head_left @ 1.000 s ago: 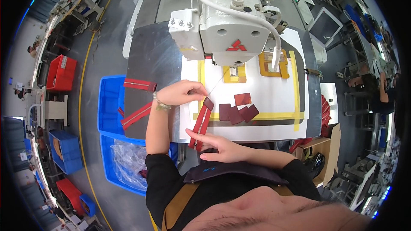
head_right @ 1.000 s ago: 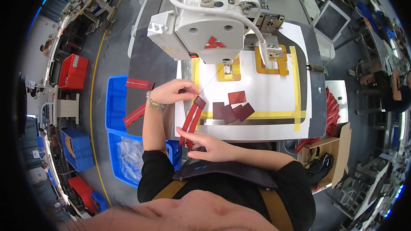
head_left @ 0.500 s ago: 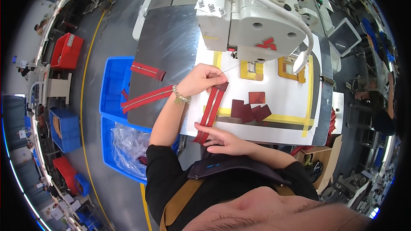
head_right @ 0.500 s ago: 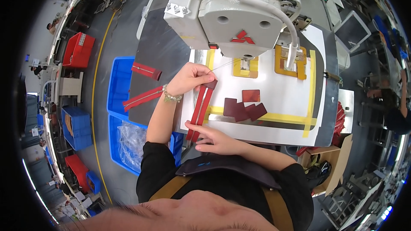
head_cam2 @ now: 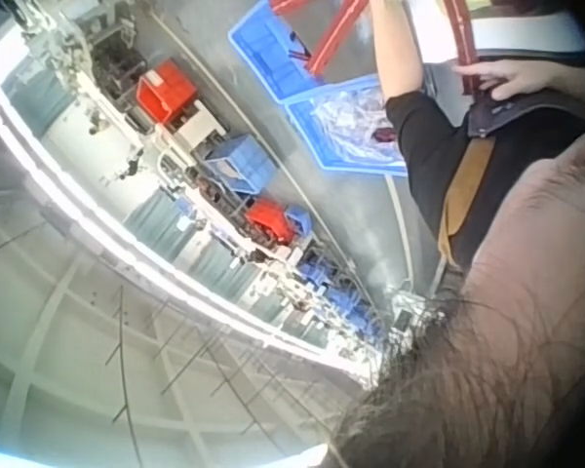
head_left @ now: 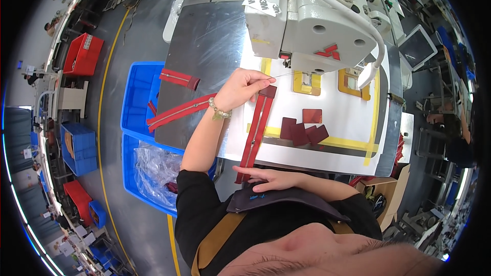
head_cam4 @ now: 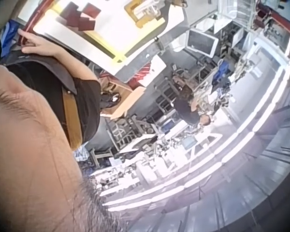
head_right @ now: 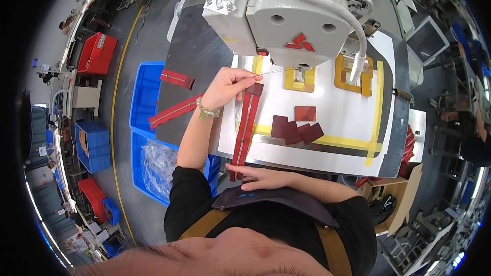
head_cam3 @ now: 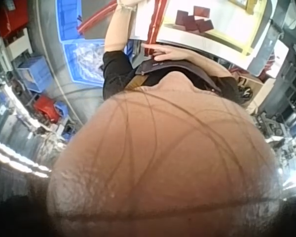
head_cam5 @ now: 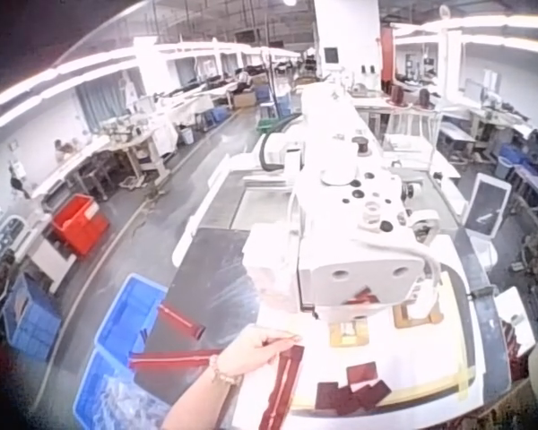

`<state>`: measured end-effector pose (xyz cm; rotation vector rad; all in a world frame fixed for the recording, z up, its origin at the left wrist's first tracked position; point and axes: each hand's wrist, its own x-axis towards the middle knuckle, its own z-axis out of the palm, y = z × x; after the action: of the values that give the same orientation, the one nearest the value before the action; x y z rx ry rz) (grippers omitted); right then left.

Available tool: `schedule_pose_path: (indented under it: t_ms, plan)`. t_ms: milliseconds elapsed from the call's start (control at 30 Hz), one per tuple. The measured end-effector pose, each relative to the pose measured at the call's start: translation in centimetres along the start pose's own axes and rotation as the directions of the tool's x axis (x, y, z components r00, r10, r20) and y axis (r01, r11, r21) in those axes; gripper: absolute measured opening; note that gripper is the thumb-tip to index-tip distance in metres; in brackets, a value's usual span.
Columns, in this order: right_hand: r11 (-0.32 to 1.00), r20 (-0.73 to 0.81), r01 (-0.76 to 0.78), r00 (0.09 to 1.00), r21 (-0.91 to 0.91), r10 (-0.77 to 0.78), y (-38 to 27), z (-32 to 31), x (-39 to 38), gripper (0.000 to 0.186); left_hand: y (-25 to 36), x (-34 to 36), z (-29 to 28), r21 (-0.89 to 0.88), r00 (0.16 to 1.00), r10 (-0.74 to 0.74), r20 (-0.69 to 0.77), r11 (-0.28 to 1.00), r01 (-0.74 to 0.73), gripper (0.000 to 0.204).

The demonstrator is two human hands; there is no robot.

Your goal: Sewing small leather patches onto a larger piece using an industrial sewing machine.

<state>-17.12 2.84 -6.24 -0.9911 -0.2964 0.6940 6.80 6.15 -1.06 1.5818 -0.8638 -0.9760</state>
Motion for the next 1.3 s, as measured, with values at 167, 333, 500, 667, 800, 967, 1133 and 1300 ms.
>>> schedule_pose_path:
  t_ms: [167, 333, 500, 667, 800, 967, 1133, 1300]
  plan:
    - [0.988, 0.033, -0.035, 0.999, -0.149, 0.04, 1.1, -0.4, 0.1, 0.073, -0.1, 0.0, 0.1, 0.026, 1.0, 0.004, -0.016, 1.0, -0.003, 0.02]
    - [0.977, 0.038, -0.018, 0.999, -0.214, 0.026, 1.8, -0.7, 0.3, 0.071, -0.4, 0.2, 0.2, 0.058, 1.0, 0.003, -0.023, 0.998, -0.002, 0.02]
    - [0.968, 0.054, 0.018, 0.999, -0.25, -0.005, 2.7, -1.0, 1.7, 0.071, -0.8, 0.4, 0.2, 0.124, 0.999, 0.008, -0.049, 0.992, -0.002, 0.021]
    - [0.945, 0.069, -0.123, 0.986, -0.302, 0.15, 3.3, -0.4, 2.9, 0.072, -2.5, 1.3, -1.0, 0.394, 0.973, 0.193, -0.128, 0.91, -0.128, 0.023]
    - [0.876, -0.034, -0.261, 0.962, -0.405, 0.271, 3.1, -1.0, 2.3, 0.066, -2.4, 1.3, -1.2, 0.571, 0.971, 0.219, -0.093, 0.811, -0.128, 0.021]
    - [0.923, -0.244, -0.159, 0.967, -0.35, 0.075, 5.9, -1.7, -0.7, 0.057, -3.0, 1.4, -1.0, 0.672, 0.962, 0.247, -0.119, 0.733, -0.105, 0.018]
    - [0.786, -0.419, -0.307, 0.905, -0.536, 0.068, 4.7, -1.1, -5.1, 0.052, -2.2, 1.0, 0.1, 0.751, 0.945, 0.311, -0.099, 0.647, -0.134, 0.024]
    - [0.764, -0.656, -0.433, 0.754, -0.478, 0.017, 4.2, 0.3, -9.4, 0.052, -0.6, 0.9, 1.3, 0.763, 0.846, 0.524, 0.101, 0.505, -0.404, 0.035]
